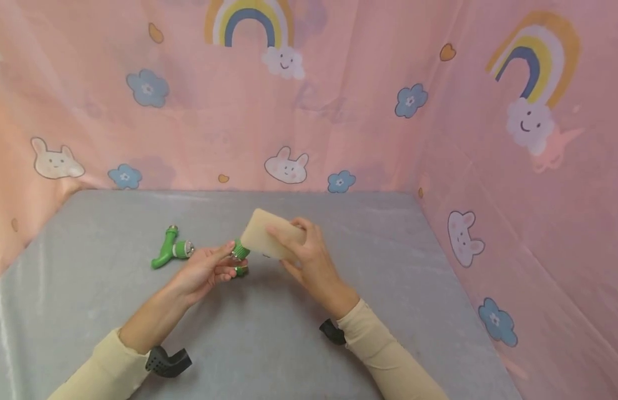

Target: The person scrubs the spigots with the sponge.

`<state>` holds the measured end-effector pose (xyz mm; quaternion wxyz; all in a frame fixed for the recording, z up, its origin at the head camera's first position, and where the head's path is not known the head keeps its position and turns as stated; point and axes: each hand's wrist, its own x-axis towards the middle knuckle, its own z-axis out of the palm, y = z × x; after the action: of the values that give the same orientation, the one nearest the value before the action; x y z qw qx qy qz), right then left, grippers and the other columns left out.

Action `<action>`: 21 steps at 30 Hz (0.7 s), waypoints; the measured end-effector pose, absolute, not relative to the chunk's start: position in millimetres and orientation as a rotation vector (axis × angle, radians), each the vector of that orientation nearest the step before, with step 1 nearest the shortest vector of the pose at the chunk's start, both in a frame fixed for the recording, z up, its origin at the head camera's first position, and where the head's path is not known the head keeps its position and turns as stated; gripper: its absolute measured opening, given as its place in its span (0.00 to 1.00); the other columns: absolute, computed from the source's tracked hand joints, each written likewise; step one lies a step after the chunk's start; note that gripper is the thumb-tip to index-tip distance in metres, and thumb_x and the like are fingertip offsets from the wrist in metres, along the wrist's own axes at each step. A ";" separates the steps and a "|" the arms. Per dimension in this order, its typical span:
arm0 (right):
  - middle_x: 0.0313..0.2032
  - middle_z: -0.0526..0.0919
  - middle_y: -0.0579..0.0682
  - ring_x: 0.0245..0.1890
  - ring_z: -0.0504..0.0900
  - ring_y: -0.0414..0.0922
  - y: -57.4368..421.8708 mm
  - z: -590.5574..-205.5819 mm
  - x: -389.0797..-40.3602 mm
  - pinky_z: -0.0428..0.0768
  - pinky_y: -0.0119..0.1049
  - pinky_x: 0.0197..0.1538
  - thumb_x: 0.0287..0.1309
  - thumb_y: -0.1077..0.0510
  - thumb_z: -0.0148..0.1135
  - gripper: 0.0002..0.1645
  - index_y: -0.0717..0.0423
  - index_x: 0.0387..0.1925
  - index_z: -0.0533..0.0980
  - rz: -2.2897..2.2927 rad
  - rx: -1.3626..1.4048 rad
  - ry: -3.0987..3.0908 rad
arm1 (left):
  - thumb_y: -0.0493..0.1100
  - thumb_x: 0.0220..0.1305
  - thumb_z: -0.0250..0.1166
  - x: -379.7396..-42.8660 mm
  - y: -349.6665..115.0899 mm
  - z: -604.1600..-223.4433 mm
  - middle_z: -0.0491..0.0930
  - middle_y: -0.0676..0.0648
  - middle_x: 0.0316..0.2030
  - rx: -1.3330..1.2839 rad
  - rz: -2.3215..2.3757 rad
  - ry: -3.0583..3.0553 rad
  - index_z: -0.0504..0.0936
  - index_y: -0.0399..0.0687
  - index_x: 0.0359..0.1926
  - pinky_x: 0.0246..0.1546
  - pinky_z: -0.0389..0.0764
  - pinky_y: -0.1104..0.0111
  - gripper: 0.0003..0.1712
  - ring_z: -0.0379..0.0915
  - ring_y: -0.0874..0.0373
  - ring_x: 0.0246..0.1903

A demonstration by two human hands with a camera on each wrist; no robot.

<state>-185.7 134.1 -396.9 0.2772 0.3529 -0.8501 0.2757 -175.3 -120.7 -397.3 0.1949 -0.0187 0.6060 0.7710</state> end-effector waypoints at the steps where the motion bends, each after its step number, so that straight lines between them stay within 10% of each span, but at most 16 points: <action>1: 0.59 0.67 0.66 0.57 0.70 0.63 134.9 -397.8 -186.0 0.84 0.57 0.50 0.45 0.69 0.80 0.45 0.46 0.66 0.74 0.740 0.926 -2.291 | 0.51 0.77 0.56 -175.1 -120.4 -397.6 0.89 0.49 0.32 -0.061 2.161 1.697 0.82 0.33 0.49 0.27 0.83 0.80 0.23 0.80 0.69 0.21; 21: 0.54 0.69 0.65 0.55 0.70 0.61 126.1 -399.8 -179.4 0.83 0.54 0.47 0.42 0.67 0.81 0.45 0.47 0.64 0.75 0.835 0.875 -2.241 | 0.48 0.70 0.66 -173.1 -114.8 -396.1 0.89 0.40 0.32 -0.127 2.128 1.968 0.76 0.35 0.41 0.30 0.89 0.68 0.18 0.85 0.59 0.23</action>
<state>-179.4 126.1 -399.8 0.2933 0.3286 -0.8413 0.3135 -173.1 -114.8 -396.1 0.1198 -0.0436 0.6733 0.7283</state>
